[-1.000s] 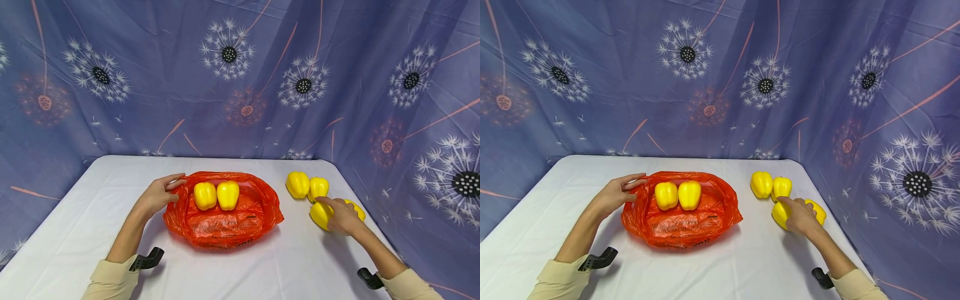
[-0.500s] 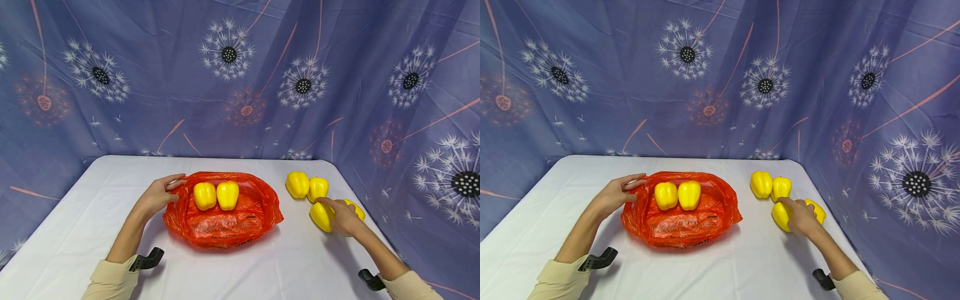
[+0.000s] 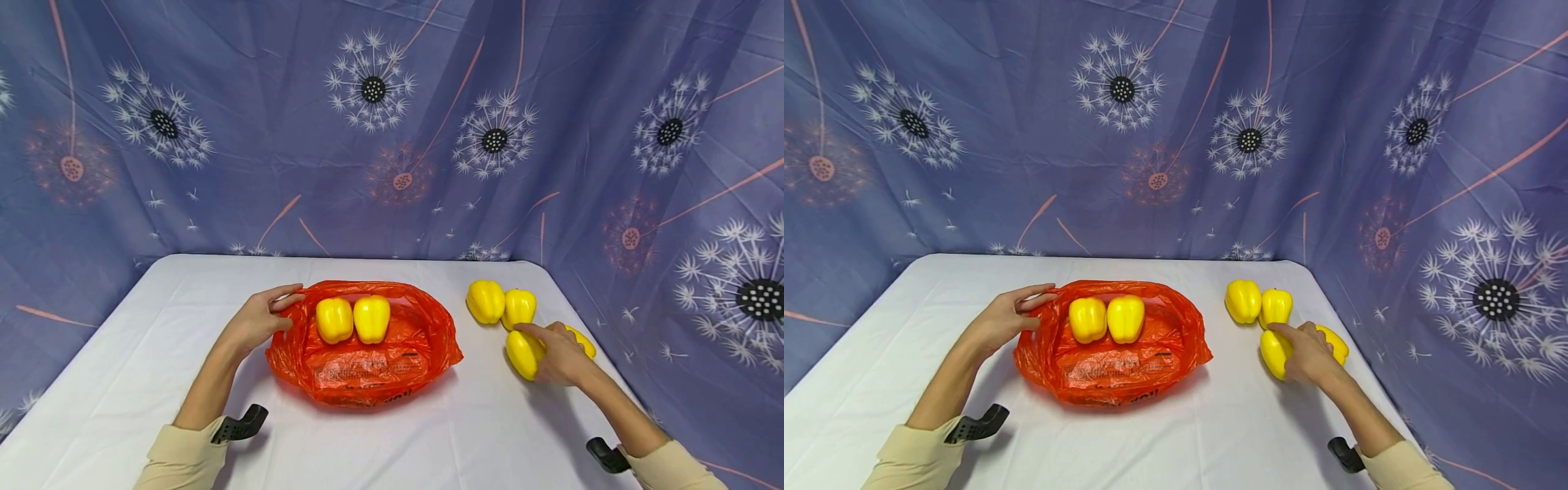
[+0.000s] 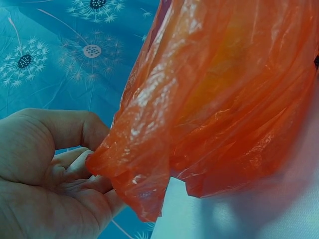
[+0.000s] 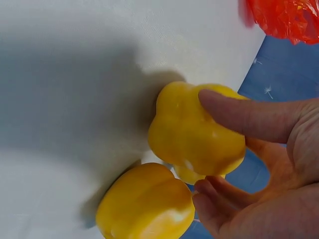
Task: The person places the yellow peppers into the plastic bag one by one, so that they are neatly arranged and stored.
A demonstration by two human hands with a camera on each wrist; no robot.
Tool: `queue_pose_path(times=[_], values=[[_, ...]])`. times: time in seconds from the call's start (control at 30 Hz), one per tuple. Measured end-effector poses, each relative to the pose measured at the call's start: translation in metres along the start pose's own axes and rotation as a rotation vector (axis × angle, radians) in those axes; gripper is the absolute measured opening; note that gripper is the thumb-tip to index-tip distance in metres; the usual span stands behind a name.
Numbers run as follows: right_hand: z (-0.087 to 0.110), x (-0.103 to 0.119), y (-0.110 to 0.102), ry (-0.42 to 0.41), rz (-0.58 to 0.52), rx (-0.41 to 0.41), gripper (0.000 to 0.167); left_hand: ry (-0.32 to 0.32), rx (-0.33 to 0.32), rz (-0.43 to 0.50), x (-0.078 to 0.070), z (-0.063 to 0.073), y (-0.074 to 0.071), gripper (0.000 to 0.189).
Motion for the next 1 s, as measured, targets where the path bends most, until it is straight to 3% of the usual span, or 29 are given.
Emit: queue_pose_path(times=[0.53, 1.0], values=[[-0.0055, 0.0022, -0.0011, -0.014, -0.065, 0.063, 0.088, -0.020, 0.001, -0.009, 0.0032, -0.0014, -0.0009, 0.077], [-0.0070, 0.0026, -0.0032, 0.007, -0.052, 0.054, 0.088, -0.004, 0.002, 0.008, 0.0031, -0.0013, -0.0001, 0.077]])
Point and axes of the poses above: each hand's wrist, its own z-axis away from the middle knuckle, its own y-axis out of the palm, x = y × z, the point moved 3 cm from there along -z, towards the middle knuckle, and after that the axes turned 4 degrees about y, right-handed, at the moved point
